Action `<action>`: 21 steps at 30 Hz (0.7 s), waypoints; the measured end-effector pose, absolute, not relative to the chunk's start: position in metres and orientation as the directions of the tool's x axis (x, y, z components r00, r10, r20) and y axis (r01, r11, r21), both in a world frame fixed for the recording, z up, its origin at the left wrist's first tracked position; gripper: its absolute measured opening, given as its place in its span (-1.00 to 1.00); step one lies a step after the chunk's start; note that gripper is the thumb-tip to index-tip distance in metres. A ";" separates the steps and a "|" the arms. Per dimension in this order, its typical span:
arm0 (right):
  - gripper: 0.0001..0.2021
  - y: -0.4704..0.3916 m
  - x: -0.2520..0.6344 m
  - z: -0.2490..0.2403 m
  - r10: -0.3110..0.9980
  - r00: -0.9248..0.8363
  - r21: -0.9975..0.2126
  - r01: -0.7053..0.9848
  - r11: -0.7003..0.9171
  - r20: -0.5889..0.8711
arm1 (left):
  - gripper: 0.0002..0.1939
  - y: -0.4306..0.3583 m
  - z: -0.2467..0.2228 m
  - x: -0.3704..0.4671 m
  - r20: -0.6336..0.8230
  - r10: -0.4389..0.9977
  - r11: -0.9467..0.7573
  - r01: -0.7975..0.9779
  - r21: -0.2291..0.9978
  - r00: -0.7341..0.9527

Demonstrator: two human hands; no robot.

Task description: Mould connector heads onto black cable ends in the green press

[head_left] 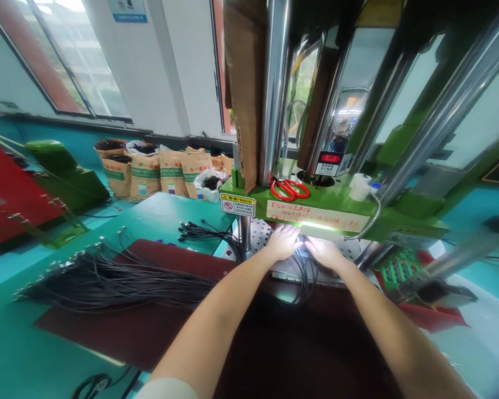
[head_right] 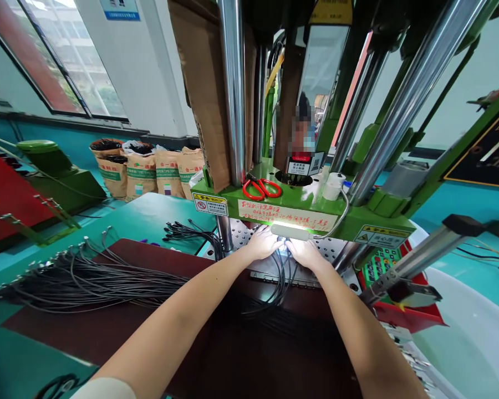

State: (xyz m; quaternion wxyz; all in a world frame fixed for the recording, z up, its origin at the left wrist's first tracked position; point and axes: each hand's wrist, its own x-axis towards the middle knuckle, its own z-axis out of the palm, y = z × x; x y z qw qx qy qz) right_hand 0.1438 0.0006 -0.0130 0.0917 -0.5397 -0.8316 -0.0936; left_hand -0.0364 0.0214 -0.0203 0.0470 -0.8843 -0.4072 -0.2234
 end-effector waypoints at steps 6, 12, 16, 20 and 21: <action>-0.64 0.007 0.143 -0.018 0.880 -0.419 0.013 0.904 0.427 0.222 | -0.56 0.034 -0.028 -0.040 0.365 0.720 -0.664 0.738 0.115 0.591; -0.63 0.014 0.138 -0.019 0.894 -0.399 -0.029 0.910 0.413 0.203 | -0.55 0.037 -0.032 -0.032 0.353 0.764 -0.627 0.750 0.211 0.540; -0.62 0.014 0.141 -0.018 0.908 -0.358 -0.045 0.926 0.376 0.216 | -0.55 0.036 -0.027 -0.036 0.298 0.795 -0.598 0.763 0.244 0.528; -0.62 0.010 0.156 -0.021 0.920 -0.320 -0.035 0.941 0.336 0.225 | -0.48 0.034 -0.021 -0.053 0.274 0.779 -0.624 0.737 0.260 0.563; -0.63 0.009 0.159 -0.022 0.922 -0.317 -0.030 0.943 0.332 0.220 | -0.47 0.034 -0.020 -0.058 0.263 0.771 -0.636 0.726 0.260 0.580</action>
